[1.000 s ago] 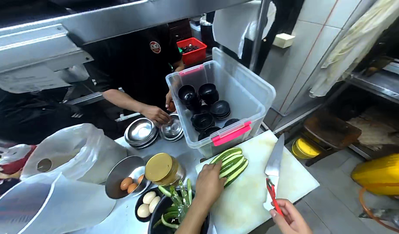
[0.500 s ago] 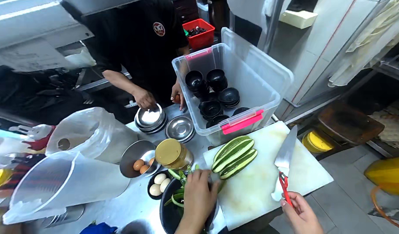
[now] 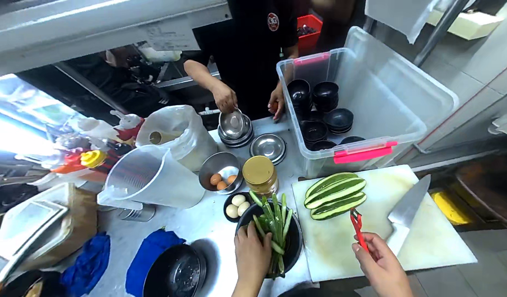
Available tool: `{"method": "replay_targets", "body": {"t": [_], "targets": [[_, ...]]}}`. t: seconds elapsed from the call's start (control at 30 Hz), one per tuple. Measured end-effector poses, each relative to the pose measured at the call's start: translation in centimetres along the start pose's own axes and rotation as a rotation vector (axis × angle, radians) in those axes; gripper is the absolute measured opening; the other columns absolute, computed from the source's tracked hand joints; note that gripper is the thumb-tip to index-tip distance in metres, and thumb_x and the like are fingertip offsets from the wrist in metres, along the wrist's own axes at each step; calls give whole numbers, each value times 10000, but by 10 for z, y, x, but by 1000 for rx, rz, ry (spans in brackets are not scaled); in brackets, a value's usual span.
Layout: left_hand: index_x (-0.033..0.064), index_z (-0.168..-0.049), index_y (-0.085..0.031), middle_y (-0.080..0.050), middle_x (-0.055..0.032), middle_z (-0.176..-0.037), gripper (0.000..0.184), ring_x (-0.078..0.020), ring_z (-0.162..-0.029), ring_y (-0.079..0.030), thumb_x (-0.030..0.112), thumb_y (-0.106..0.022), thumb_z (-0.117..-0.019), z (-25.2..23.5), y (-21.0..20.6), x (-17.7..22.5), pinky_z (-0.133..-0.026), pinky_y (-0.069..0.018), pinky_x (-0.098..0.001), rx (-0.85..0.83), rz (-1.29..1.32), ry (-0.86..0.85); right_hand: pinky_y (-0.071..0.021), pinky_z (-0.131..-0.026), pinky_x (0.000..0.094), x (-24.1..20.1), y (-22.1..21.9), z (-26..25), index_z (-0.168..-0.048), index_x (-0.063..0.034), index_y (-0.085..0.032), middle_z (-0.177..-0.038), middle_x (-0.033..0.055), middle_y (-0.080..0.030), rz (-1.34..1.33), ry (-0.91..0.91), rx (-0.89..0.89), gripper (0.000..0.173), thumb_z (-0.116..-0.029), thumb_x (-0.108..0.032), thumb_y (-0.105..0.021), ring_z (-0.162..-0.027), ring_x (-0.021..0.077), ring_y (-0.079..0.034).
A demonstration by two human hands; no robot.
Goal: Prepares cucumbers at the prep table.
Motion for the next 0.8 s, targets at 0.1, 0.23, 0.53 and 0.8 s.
{"method": "replay_targets", "body": {"t": [0.1, 0.23, 0.53, 0.8], "targets": [[105, -1595, -346, -425, -336, -1493, 1067, -511, -1285, -512, 721, -698, -799, -3, -20, 17, -1018, -485, -624, -59, 130, 80, -460, -469, 275, -7, -21, 3, -1185, -52, -611, -767, 9, -633, 10, 15, -64, 231, -973, -142, -631, -552, 104, -542], [179, -1624, -301, -336, -281, -1586, 1032, -465, -1335, -485, 612, -757, -806, -7, -49, 35, -1026, -478, -589, -135, 114, 36, -483, -498, 266, -19, -38, 12, -1178, -32, -613, -771, 8, -641, 38, 46, -128, 227, -966, -111, -630, -576, 91, -563], [222, -1625, -256, -602, -205, -1340, 834, -380, -1191, -636, 90, -635, -894, -12, -54, 44, -952, -560, -517, -375, -80, 109, -491, -525, 259, -13, -40, 24, -1170, -10, -610, -769, 16, -643, 29, 52, -133, 224, -960, -84, -638, -593, 84, -573], [91, -1368, -583, -678, -135, -1208, 591, -261, -1077, -679, 86, -727, -795, -16, 9, 27, -931, -569, -512, -359, 405, 7, -497, -529, 249, -10, -28, 25, -1172, -31, -623, -787, 2, -648, 10, 55, -36, 235, -952, -110, -640, -603, 75, -574]]}}
Point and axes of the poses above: each hand's wrist, its own z-axis away from the middle knuckle, its own y-axis out of the back of the hand, x = y × z, the point moved 5 cm from there along -z, towards the middle knuckle
